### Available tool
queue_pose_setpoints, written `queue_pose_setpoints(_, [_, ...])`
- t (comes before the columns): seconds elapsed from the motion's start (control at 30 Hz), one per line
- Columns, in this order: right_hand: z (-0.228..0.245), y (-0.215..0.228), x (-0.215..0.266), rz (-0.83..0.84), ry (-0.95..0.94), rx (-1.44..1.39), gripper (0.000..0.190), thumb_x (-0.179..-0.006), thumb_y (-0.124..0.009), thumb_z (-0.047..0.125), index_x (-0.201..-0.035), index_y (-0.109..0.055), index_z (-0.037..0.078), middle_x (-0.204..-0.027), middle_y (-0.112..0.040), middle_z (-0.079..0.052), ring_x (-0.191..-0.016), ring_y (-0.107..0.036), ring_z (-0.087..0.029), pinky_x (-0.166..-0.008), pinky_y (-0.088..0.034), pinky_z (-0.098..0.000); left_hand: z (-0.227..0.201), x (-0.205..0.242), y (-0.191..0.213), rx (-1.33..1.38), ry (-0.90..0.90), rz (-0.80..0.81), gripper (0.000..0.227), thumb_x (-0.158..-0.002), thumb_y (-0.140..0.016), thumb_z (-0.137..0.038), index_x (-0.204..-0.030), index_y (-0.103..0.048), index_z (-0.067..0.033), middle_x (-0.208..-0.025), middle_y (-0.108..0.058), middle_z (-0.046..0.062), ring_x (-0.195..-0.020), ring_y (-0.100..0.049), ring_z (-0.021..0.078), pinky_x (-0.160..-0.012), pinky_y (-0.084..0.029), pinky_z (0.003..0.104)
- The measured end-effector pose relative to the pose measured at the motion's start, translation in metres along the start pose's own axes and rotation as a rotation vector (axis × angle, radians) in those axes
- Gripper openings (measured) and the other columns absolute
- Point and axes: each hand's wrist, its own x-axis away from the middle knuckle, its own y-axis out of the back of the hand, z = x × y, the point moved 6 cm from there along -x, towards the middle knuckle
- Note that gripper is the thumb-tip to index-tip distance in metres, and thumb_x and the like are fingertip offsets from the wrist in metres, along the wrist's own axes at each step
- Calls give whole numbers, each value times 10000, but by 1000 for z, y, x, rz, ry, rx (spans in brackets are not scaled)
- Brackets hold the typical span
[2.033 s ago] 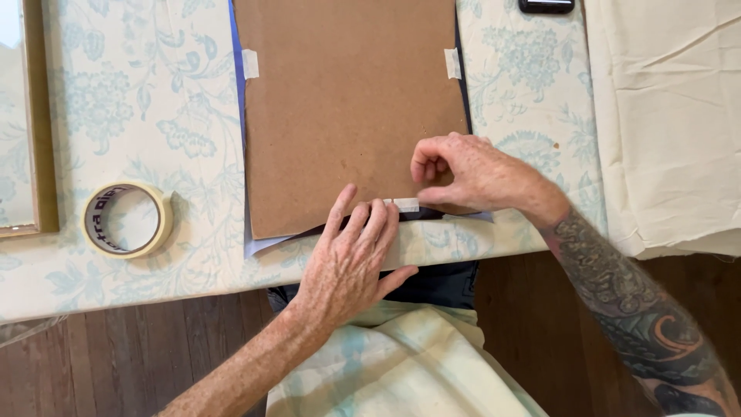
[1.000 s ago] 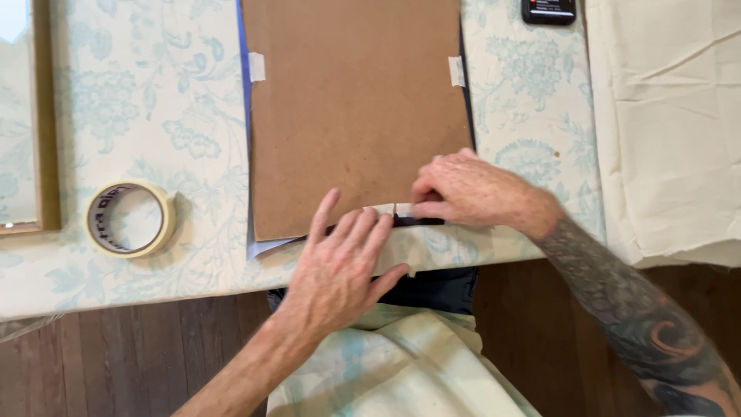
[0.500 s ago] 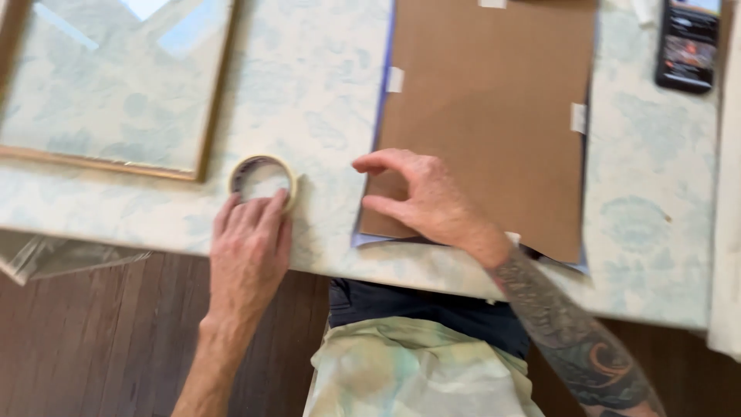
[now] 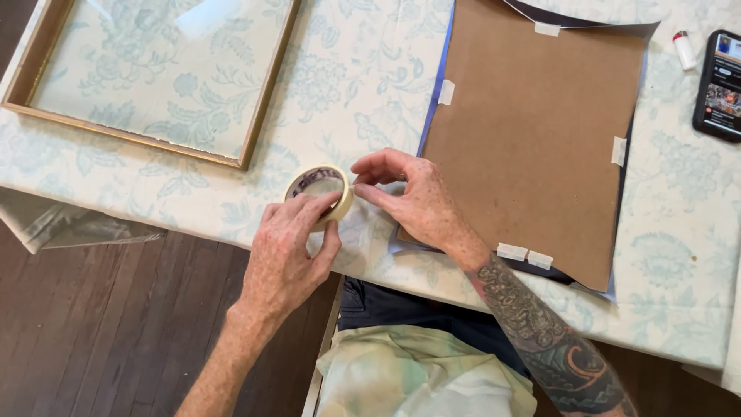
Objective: Securing a blue sheet to a brown backing board by applying multiple small pieces of masking tape along the edges.
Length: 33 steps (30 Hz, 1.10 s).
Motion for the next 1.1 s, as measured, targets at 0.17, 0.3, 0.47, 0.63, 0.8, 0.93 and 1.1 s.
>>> queue_pose_setpoints(0.17, [-1,16,8,25,-39,17,221,-881,-800,174,-1087,-723,185,-923,-772,28,-950,-729,-96,-960,-553,-309,-12,-13,-4,50,52,151,507,-931,-627,-30,-1435,-598,-82,-835,-750,111,-858,-753,247,-909,-513,396])
queue_pose_setpoints(0.3, [5,33,19,39,-53,49,190,-918,-765,149,-1098,-705,158,-933,-754,7,-951,-712,-110,-985,-546,-340,-10,-21,-14,-64,52,278,442,-996,-605,-99,-1438,-614,-114,-747,-747,88,-724,-743,212,-795,-505,350])
queue_pose_setpoints(0.47, [12,33,31,27,-42,91,183,-950,-715,138,-1132,-713,120,-986,-753,-50,-1015,-711,-155,-1011,-542,-383,-9,-32,-25,-58,86,385,382,-998,-586,-112,-1376,-639,-115,-693,-727,88,-657,-724,208,-747,-521,340])
queue_pose_setpoints(0.63, [11,23,32,-43,42,125,309,-844,-838,190,-1139,-745,178,-977,-726,-31,-999,-690,-139,-945,-560,-313,-4,-36,-32,25,103,372,264,-968,-600,-170,-1224,-665,-159,-662,-688,125,-662,-738,327,-662,-563,461])
queue_pose_setpoints(0.8, [5,21,32,-172,27,132,141,-851,-868,265,-976,-812,233,-833,-659,41,-843,-606,-60,-819,-540,-220,-1,-39,-33,30,70,293,141,-1006,-604,-245,-1106,-675,-176,-640,-692,98,-640,-741,313,-636,-591,462])
queue_pose_setpoints(0.93, [1,19,30,-174,45,143,105,-859,-856,248,-952,-811,232,-818,-661,35,-834,-606,-67,-792,-524,-216,2,-40,-37,-52,35,243,105,-1024,-605,-286,-1055,-675,-215,-619,-679,59,-617,-735,274,-614,-592,441])
queue_pose_setpoints(1.1, [13,17,34,-252,232,138,95,-887,-826,168,-967,-786,201,-815,-651,1,-862,-609,-131,-805,-515,-258,0,-43,-33,55,7,148,66,-986,-638,-170,-989,-695,-203,-619,-711,54,-597,-746,279,-603,-597,389])
